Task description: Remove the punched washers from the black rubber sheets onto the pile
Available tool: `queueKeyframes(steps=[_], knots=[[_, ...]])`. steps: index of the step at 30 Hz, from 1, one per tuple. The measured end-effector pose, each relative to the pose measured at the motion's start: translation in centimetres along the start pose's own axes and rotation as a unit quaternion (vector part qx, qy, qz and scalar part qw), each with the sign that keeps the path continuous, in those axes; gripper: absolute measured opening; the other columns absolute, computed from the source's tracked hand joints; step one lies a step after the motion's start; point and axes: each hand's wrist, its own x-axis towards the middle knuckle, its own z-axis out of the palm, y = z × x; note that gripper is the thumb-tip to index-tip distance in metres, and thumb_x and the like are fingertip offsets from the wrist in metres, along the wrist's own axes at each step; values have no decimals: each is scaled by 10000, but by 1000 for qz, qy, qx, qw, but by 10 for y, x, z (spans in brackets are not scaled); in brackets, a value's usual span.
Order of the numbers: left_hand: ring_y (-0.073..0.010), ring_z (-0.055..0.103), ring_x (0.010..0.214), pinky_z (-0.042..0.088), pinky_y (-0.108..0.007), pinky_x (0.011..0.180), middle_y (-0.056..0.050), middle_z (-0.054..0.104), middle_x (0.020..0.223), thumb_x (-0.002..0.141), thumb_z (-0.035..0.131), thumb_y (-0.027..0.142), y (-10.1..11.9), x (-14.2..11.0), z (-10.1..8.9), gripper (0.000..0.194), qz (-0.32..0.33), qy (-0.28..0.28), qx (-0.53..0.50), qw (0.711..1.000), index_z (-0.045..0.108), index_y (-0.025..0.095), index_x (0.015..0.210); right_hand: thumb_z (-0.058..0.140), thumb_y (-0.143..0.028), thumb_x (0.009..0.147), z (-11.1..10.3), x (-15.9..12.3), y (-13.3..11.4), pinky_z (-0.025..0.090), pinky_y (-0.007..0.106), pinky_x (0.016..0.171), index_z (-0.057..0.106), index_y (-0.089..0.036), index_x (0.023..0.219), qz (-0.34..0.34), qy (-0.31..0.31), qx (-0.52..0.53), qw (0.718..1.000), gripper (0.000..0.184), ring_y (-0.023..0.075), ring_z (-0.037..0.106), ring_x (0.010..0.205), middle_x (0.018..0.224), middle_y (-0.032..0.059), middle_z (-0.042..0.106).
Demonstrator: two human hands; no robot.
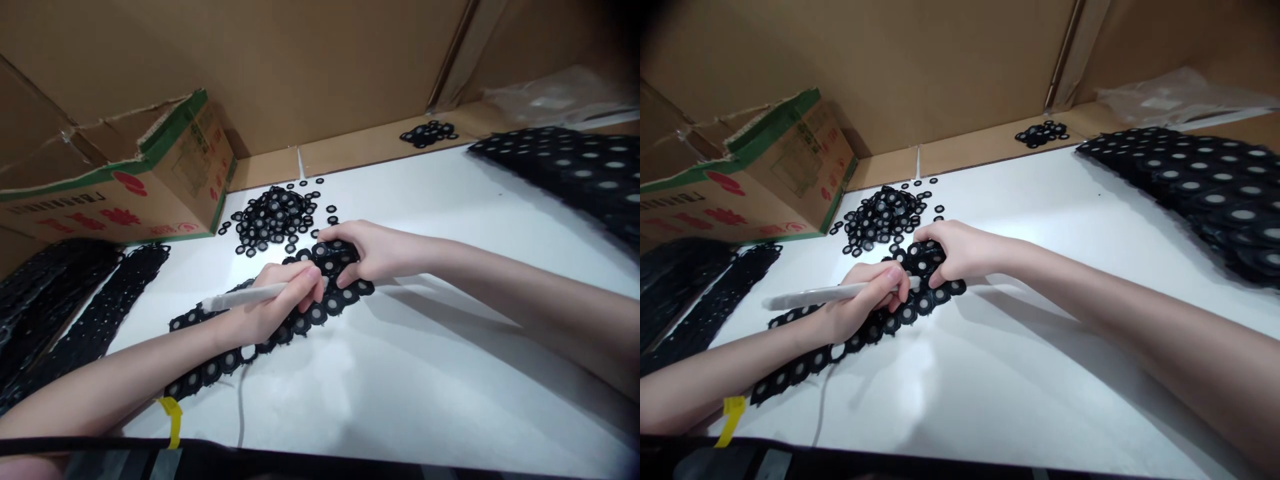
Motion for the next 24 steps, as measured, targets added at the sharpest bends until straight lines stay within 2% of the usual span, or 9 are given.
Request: queueKeyframes(steps=[11, 18, 24], knots=[[-98, 439, 571, 351, -231, 564, 25, 458, 576, 1005, 304, 366, -6, 2, 3, 454, 13, -18, 21, 1000, 536, 154, 678, 753, -209, 605, -1, -1, -5, 499, 346, 879, 559, -138, 1276, 11, -8, -4, 1000, 702, 297, 615, 1083, 1228, 112, 642], [-80, 383, 517, 349, -230, 564, 41, 474, 574, 1000, 358, 378, -12, 0, 4, 425, 17, 30, -51, 998, 573, 151, 713, 757, -192, 605, -1, 0, -3, 492, 342, 898, 545, -134, 1293, 3, -5, -6, 1000, 723, 289, 604, 1110, 1259, 116, 629], [-88, 402, 545, 345, -232, 572, 34, 491, 594, 1003, 346, 360, -9, 1, 4, 412, 12, 20, -35, 999, 566, 154, 722, 768, -209, 592, 0, 0, -2, 500, 353, 892, 548, -142, 1306, 4, 1, -2, 1000, 750, 302, 609, 1107, 1263, 115, 631]])
